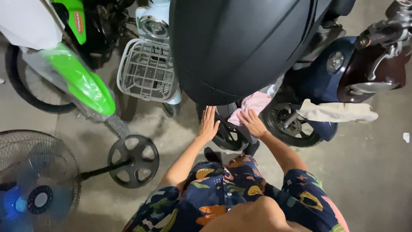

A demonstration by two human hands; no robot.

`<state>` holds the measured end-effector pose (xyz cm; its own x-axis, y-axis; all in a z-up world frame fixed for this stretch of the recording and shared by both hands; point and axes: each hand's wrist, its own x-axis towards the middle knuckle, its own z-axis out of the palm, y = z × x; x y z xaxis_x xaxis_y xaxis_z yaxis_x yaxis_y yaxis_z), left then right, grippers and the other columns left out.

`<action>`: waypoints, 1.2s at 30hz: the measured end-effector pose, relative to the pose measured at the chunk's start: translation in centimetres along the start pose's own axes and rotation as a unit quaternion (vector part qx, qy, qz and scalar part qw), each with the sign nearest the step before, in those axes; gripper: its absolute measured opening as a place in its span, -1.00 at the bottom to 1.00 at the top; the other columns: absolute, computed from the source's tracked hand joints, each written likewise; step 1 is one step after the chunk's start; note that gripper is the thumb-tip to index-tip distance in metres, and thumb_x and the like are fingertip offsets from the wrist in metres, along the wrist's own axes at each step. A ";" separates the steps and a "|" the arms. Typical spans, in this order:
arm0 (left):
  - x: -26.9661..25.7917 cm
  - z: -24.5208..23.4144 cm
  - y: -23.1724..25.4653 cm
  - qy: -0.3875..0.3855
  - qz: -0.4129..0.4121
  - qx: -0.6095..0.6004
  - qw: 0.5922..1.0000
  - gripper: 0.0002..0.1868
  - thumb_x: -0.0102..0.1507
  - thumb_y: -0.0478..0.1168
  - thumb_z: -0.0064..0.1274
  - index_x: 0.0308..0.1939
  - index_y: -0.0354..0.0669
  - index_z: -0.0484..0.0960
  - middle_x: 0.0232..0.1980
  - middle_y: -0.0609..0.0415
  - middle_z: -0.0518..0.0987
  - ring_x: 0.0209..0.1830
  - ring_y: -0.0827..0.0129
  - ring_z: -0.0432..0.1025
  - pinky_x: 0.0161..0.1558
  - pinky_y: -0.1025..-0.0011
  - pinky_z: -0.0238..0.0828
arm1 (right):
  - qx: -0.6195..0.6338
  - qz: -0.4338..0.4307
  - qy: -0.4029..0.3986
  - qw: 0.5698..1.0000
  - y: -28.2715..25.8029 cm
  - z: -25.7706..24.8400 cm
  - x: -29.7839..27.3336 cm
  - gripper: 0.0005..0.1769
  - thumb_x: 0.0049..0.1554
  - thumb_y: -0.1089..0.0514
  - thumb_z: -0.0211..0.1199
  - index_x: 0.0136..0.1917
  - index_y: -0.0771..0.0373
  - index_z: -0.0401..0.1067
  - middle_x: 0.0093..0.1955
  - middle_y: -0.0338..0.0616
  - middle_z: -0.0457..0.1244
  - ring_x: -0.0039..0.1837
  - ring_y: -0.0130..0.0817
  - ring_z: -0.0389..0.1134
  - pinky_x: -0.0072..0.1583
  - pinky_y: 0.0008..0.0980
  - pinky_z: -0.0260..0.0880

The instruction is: The person wipes the seat, handlebars, and front fairing of a motorcycle with a pink cloth, then wipes the cage and motor housing of a standing fan. The person uses the cloth to rub each surface in a repetitive wiping motion.

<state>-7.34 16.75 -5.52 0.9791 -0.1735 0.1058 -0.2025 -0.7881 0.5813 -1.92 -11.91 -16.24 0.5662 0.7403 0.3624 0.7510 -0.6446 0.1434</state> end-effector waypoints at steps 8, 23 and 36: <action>-0.4 -0.3 -2.3 0.002 0.002 -0.016 1.000 -0.12 0.32 -0.21 0.03 0.62 -0.25 -0.09 0.65 -0.27 -0.13 0.65 -0.11 -0.19 0.54 0.00 -0.19 | 0.055 0.040 0.121 0.990 -1.4 -1.0 3.6 -0.47 0.29 0.29 -0.06 0.52 0.32 0.23 0.52 -0.10 0.17 0.52 -0.06 0.12 0.53 0.08 0.03; 0.5 0.3 -4.0 0.033 0.006 -0.037 0.999 -0.18 0.35 -0.15 -0.03 0.60 -0.32 -0.04 0.62 -0.37 -0.09 0.63 -0.15 -0.18 0.56 0.04 -0.25 | 0.270 0.134 0.056 0.952 -3.4 -12.4 14.1 -0.72 0.27 0.17 0.04 0.25 0.21 0.23 0.33 -0.12 0.07 0.41 -0.07 0.10 0.40 -0.22 0.14; 0.0 -1.6 -3.5 0.053 0.013 -0.060 0.997 -0.21 0.38 -0.17 -0.07 0.59 -0.35 -0.06 0.62 -0.40 -0.12 0.63 -0.22 -0.20 0.56 0.01 -0.27 | 0.175 0.048 -0.011 0.983 -5.7 -13.7 14.4 -0.50 0.29 0.07 -0.16 0.49 0.11 0.04 0.55 -0.21 -0.09 0.52 -0.15 0.05 0.36 -0.24 0.14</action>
<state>-6.58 20.40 -6.28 0.9710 -0.1253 0.2034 -0.2312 -0.7071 0.6682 -2.75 -0.18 0.80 0.6443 0.6862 0.3375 0.7626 -0.6092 -0.2173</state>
